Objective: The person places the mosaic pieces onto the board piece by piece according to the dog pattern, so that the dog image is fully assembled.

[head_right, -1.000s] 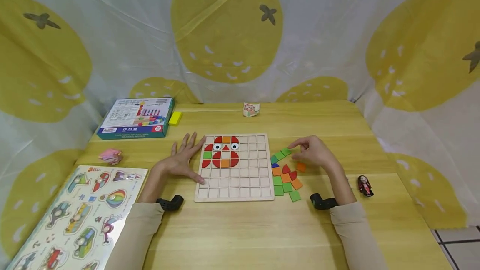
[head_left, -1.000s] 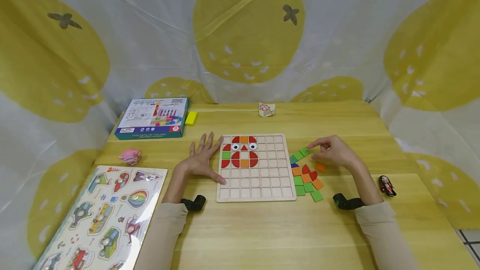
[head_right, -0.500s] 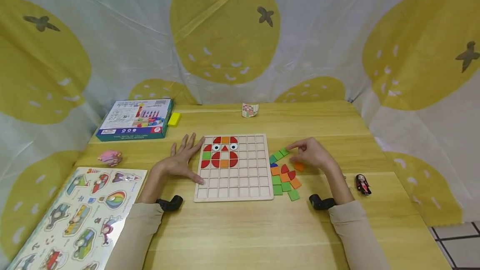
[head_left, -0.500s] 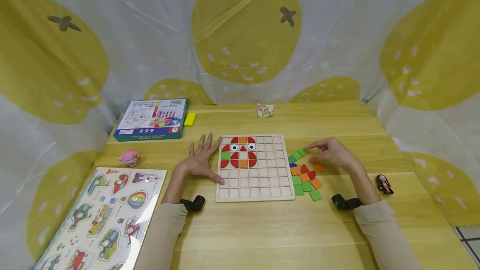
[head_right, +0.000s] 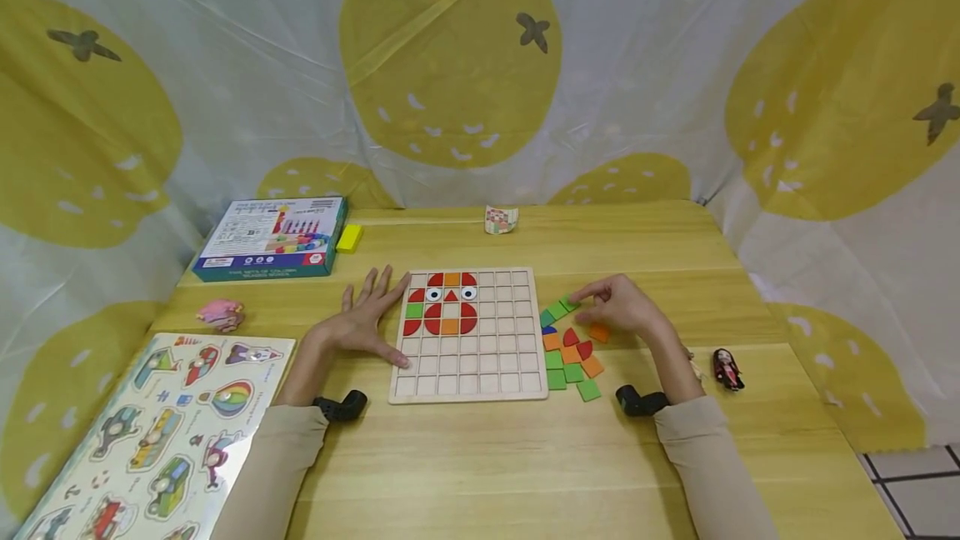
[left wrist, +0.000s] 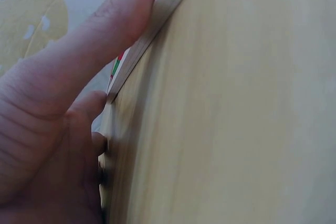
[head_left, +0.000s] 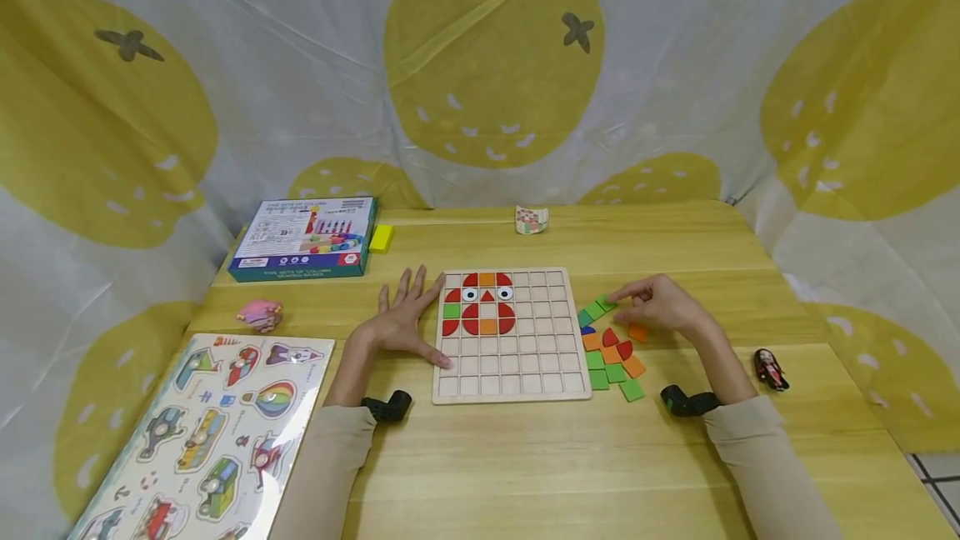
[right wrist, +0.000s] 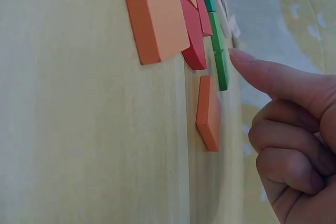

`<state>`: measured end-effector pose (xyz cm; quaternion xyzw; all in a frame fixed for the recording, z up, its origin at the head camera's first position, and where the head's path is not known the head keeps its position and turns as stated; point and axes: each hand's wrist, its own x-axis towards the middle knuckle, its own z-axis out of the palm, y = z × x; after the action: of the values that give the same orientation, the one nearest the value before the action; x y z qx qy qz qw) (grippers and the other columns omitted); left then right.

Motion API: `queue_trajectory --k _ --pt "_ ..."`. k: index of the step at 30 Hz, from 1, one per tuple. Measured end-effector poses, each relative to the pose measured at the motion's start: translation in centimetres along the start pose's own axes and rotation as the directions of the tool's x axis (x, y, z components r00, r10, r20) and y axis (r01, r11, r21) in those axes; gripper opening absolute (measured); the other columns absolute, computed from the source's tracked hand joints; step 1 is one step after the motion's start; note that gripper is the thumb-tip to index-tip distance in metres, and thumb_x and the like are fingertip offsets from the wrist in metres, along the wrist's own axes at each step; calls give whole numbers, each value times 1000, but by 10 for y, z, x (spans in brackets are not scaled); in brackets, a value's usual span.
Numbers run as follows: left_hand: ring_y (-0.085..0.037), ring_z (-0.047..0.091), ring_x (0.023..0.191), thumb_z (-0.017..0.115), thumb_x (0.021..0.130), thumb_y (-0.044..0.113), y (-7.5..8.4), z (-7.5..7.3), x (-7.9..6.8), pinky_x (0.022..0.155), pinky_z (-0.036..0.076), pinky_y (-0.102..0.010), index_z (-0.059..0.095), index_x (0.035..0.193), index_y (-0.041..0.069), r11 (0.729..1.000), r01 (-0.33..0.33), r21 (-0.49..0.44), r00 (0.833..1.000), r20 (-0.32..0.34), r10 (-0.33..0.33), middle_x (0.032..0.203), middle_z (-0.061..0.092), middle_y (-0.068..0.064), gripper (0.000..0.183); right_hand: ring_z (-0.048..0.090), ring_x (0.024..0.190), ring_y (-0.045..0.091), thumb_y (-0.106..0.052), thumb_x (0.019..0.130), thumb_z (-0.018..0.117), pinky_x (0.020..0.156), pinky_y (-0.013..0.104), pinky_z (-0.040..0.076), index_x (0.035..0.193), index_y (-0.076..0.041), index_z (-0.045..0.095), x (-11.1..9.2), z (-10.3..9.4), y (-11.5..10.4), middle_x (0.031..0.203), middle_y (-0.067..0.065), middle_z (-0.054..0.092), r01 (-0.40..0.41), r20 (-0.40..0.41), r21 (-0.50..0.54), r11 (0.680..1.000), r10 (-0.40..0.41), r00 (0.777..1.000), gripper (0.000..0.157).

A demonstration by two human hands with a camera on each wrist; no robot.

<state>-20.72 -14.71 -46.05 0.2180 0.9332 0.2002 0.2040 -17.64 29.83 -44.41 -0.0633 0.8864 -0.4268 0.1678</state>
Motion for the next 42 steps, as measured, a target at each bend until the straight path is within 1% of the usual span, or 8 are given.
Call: queue_trajectory --k 4,9,10,13,18,23,34,42 --pt "-38 -22 148 82 53 68 2 -1 -1 112 -16 -68 -1 156 26 1000 -4 6 1000 -5 4 161 -20 -14 139 28 54 8 -21 80 79 49 23 25 105 -8 75 0 -1 -1 61 0 50 -1 45 -13 1000 2 999 28" --pt "-38 -22 148 83 53 68 2 -3 -1 112 -15 -68 -1 156 26 1000 -3 13 1000 -11 3 161 -19 -14 139 32 50 5 -18 79 80 47 21 28 102 -6 75 -1 0 3 69 12 68 0 181 57 998 -11 983 27" --pt "-38 -22 148 83 53 68 2 -3 -1 112 -15 -68 -1 156 26 1000 -3 13 1000 -10 3 161 -20 -15 139 32 49 6 -18 78 80 47 22 28 101 -5 75 -1 0 4 66 13 67 1 192 66 998 -14 981 27" --pt "-39 -22 147 83 53 68 1 -3 -1 112 -15 -69 -1 156 25 1000 -8 9 1000 -12 8 161 -20 -16 140 38 56 7 -19 78 80 51 22 32 98 -2 75 -2 2 3 84 11 75 -27 160 66 997 16 987 26" --pt "-40 -21 148 82 54 68 1 -1 -1 112 -14 -69 -1 156 25 1000 -7 13 1000 -11 8 161 -19 -16 139 35 61 9 -27 76 82 54 23 29 97 -4 75 -4 3 1 68 -3 60 -85 16 18 996 85 996 31" --pt "-40 -22 147 83 54 67 1 2 0 112 -15 -69 -1 156 24 1000 -9 1 1000 -2 9 161 -19 -16 139 28 55 9 -20 74 83 49 25 24 101 -3 74 -7 3 7 58 -5 32 -97 25 55 994 96 995 33" --pt "-38 -22 148 83 53 68 3 5 0 112 -15 -68 -1 156 26 1000 -4 0 1000 -4 4 162 -19 -14 139 27 53 9 -27 80 79 49 26 25 97 -6 73 -7 8 6 57 -5 31 -34 18 -47 998 35 999 28" --pt "-38 -22 148 83 53 68 4 1 -1 113 -15 -68 -1 156 26 1000 5 13 1000 -5 -5 161 -19 -14 139 24 50 11 -28 83 77 53 26 31 101 -10 72 14 32 -36 55 -3 26 2 29 75 997 -4 1000 26"
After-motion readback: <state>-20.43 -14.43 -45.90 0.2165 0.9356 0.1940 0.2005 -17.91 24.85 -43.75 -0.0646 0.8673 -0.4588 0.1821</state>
